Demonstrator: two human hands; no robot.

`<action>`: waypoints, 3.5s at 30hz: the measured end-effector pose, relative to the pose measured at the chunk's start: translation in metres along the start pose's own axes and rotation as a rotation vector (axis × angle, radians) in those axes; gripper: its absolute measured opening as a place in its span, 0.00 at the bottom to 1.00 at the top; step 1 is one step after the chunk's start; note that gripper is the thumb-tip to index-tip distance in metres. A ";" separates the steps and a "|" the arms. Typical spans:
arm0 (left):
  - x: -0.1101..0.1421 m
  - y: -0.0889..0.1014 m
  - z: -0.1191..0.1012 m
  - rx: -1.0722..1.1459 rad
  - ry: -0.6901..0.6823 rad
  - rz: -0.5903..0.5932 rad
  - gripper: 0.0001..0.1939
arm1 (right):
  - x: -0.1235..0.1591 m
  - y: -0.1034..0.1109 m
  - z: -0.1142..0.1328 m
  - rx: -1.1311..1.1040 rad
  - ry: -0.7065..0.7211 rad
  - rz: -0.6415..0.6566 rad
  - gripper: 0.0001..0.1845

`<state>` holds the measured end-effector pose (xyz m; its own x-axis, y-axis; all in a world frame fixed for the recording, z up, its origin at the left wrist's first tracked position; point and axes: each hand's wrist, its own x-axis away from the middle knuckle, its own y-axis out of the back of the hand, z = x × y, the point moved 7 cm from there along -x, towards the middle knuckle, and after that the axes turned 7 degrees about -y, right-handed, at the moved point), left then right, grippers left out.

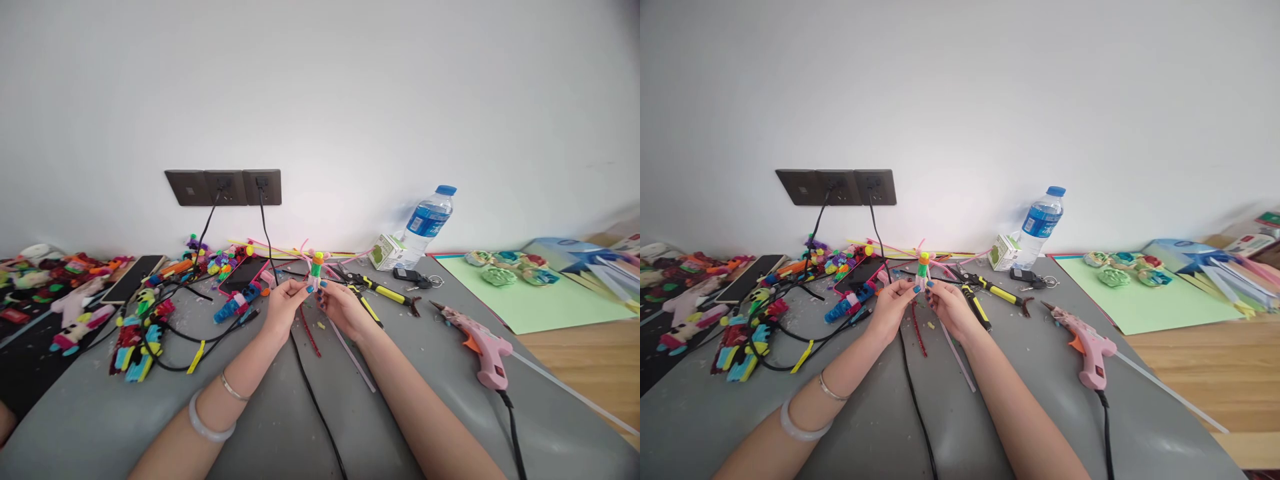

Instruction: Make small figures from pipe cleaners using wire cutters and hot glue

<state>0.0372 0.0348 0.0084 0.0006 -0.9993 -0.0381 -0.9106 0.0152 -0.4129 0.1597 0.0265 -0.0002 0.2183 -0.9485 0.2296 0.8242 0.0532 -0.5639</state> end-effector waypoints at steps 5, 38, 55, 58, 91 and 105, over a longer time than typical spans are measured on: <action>-0.001 0.003 0.005 0.067 0.045 -0.056 0.23 | 0.003 -0.005 0.003 0.003 0.037 0.026 0.18; 0.000 0.003 0.010 0.129 0.073 -0.030 0.21 | 0.045 -0.020 0.046 0.935 0.905 -0.357 0.04; 0.001 -0.001 0.007 0.109 0.063 0.001 0.21 | 0.046 -0.019 0.045 0.967 0.898 -0.385 0.03; 0.001 -0.001 0.007 0.102 0.052 0.006 0.20 | 0.046 -0.019 0.045 0.970 0.900 -0.390 0.04; 0.000 -0.001 -0.012 -0.089 -0.167 0.032 0.15 | 0.047 -0.020 0.047 0.835 0.866 -0.343 0.06; -0.001 0.004 0.001 -0.002 -0.059 -0.019 0.18 | 0.041 -0.016 0.043 0.800 0.835 -0.314 0.02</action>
<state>0.0342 0.0360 0.0064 0.0425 -0.9956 -0.0836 -0.9109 -0.0042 -0.4127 0.1781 0.0002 0.0528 -0.2130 -0.8488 -0.4839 0.9368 -0.3181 0.1456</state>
